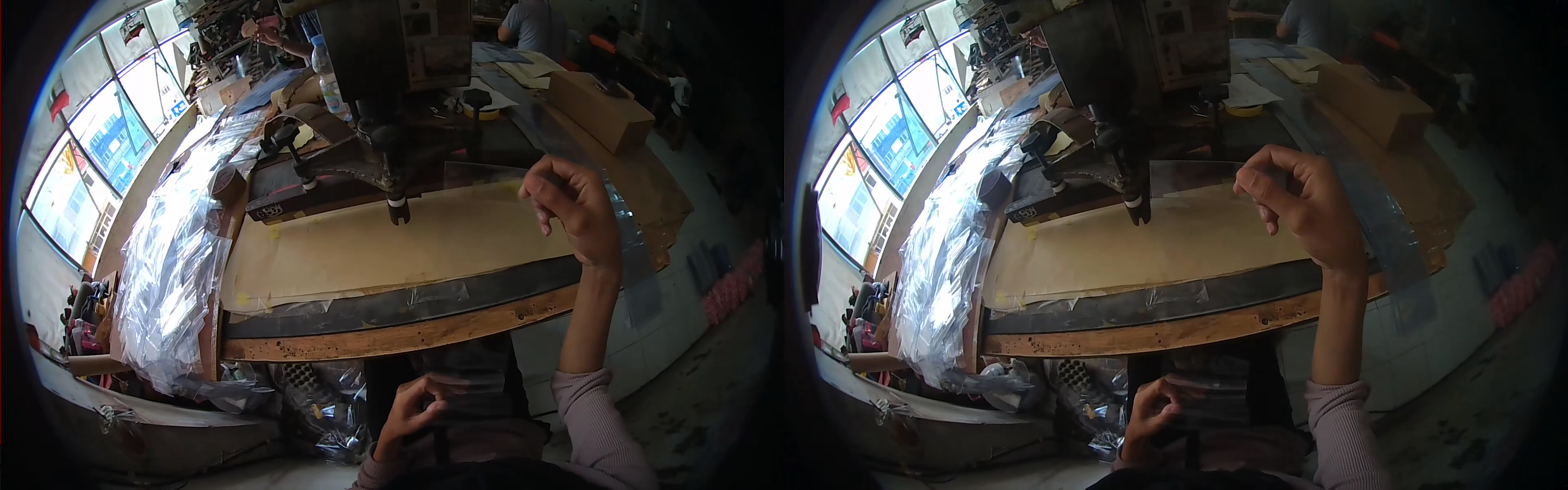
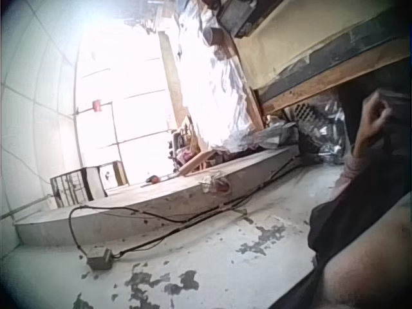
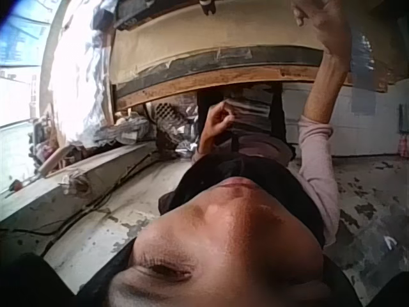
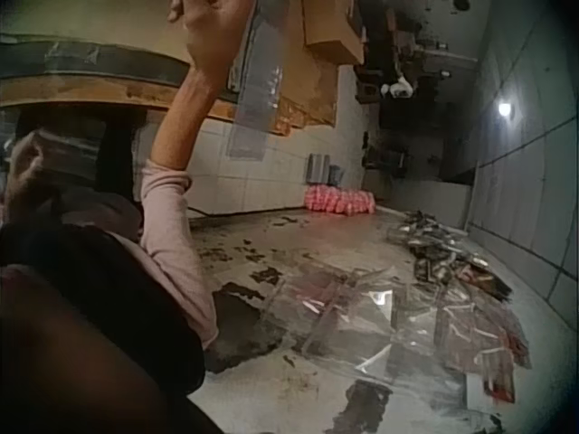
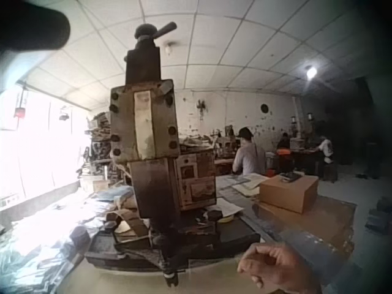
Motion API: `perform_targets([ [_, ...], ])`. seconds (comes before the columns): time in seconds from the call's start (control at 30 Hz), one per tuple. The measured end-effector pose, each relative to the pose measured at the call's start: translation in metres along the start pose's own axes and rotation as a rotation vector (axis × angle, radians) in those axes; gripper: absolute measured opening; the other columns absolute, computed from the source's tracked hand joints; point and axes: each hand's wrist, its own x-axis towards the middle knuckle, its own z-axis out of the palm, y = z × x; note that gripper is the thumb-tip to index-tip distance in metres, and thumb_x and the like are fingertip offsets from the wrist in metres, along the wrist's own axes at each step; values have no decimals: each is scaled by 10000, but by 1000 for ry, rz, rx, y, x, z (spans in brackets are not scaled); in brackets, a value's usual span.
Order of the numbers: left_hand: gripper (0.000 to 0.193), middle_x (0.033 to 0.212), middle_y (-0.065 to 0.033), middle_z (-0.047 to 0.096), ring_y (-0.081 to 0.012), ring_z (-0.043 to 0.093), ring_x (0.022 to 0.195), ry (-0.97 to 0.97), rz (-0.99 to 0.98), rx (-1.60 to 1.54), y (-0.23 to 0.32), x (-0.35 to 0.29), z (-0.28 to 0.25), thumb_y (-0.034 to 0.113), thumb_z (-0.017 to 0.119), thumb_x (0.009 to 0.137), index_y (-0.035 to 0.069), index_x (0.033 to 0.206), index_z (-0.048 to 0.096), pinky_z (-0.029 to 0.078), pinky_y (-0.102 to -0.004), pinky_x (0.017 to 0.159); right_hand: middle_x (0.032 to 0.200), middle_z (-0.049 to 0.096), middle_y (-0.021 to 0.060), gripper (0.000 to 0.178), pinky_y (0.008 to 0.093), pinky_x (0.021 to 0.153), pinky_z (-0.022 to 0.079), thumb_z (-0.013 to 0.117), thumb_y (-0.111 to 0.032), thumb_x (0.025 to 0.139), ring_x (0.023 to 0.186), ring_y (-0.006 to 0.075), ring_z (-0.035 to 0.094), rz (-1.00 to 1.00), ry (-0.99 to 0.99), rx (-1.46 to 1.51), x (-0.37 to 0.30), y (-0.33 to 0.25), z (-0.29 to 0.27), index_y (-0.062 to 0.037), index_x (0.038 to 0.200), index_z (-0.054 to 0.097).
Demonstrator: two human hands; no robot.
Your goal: The person heat-seals plastic sheets by positioning them under a press machine and handles the sealed plastic pieces by hand.
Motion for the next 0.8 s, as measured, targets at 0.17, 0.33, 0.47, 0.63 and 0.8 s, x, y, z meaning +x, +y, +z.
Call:
perform_targets([
  [0.17, 362, 1024, -179, 540, -236, 571, 1000, 222, -128, -50, -8, -13, 8, -3, 635, 772, 53, 964, 333, 443, -308, 843, 588, 520, -9, 192, 186, 426, 365, 592, -178, 855, 488, 25, 445, -16, -49, 62, -6, -2, 3, -16, 753, 593],
  [0.33, 521, 1118, -110, 418, -171, 498, 1043, 338, -66, -20, -2, -8, 14, 38, 690, 738, 48, 1087, 302, 398, -287, 886, 623, 544, 14, 175, 186, 449, 409, 591, -167, 854, 517, 42, 504, -56, -103, 82, -23, -18, 14, -14, 769, 591],
  [0.47, 402, 953, -113, 602, -191, 611, 905, 234, -201, 62, 9, 2, 8, 17, 636, 791, 41, 1101, 383, 480, -283, 790, 829, 629, 82, 195, 245, 547, 514, 570, -194, 869, 694, 137, 633, 39, -512, 141, -73, -33, 36, 0, 848, 571],
  [0.63, 116, 1046, -130, 592, -208, 594, 946, -115, 13, 191, -5, 3, -20, 0, 632, 745, 37, 854, 616, 483, -275, 803, 1177, 525, 211, 414, 298, 663, 541, 521, -347, 875, 832, 234, 642, -359, -1158, 218, -118, -5, 44, 29, 1042, 569],
  [0.8, 83, 1028, -123, 594, -302, 531, 1084, -385, 115, 0, 5, -4, -8, 47, 674, 657, 64, 589, 630, 480, -370, 819, 995, 628, 159, 726, 285, 674, 525, 293, -620, 856, 831, 220, 644, 177, -343, -211, -144, 34, -10, 10, 864, 651],
])
